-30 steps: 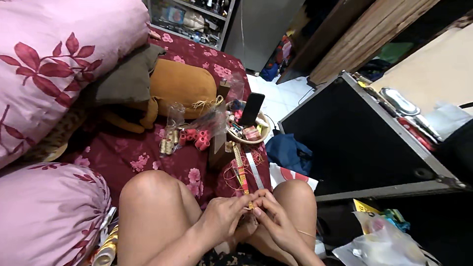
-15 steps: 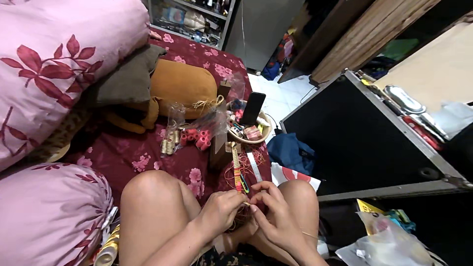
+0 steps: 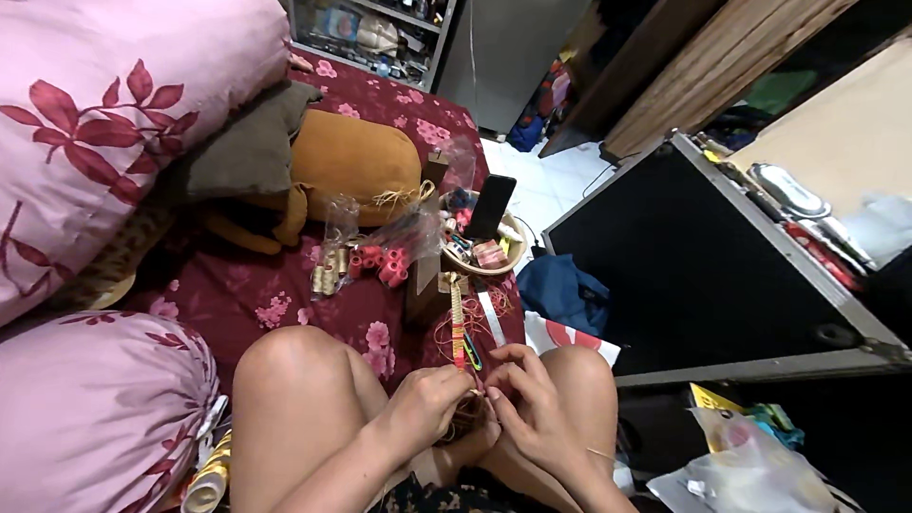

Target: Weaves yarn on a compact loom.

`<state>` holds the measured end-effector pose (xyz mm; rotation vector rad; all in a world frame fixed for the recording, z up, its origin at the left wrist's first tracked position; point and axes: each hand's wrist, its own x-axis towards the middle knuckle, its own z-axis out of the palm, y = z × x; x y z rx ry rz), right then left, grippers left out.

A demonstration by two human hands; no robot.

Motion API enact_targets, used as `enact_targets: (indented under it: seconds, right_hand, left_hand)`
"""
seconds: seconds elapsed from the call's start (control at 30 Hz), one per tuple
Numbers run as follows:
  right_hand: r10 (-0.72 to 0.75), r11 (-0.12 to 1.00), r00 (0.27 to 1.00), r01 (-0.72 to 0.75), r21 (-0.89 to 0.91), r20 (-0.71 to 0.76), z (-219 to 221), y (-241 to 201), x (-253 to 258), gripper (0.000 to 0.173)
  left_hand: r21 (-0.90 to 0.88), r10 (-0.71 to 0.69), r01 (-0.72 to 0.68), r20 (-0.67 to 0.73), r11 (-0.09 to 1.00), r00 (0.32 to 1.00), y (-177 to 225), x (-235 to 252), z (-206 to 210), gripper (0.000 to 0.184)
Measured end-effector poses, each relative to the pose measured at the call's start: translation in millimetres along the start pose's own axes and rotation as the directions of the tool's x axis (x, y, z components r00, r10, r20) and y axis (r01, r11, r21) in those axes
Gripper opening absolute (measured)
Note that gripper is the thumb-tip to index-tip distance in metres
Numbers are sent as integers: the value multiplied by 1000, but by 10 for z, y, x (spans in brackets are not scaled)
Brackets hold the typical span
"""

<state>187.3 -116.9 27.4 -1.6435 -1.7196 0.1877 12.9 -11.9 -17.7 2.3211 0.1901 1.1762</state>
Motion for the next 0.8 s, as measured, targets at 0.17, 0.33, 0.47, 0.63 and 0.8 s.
enact_targets:
  seconds: [0.17, 0.33, 0.47, 0.63, 0.8]
  right_hand:
    - [-90, 994, 996, 90, -65, 1, 62, -41, -2, 18]
    - [-78, 995, 997, 77, -59, -22, 48, 5, -72, 19]
    - [-84, 994, 996, 82, -72, -26, 29, -47, -19, 21]
    - [-125, 986, 990, 117, -119, -63, 47, 25, 29, 17]
    - [-110, 990, 993, 106, -96, -35, -13, -27, 21, 21]
  left_hand:
    - [13, -4, 4, 4, 1000, 1000, 7, -1, 12, 17]
    - [20, -9, 9, -8, 1000, 1000, 13, -2, -12, 17]
    - [19, -4, 4, -4, 1000, 1000, 25, 19, -7, 15]
    - [7, -14, 14, -8, 1000, 1000, 22, -8, -32, 16]
    - [2, -23, 23, 13, 1000, 1000, 30, 15, -28, 16]
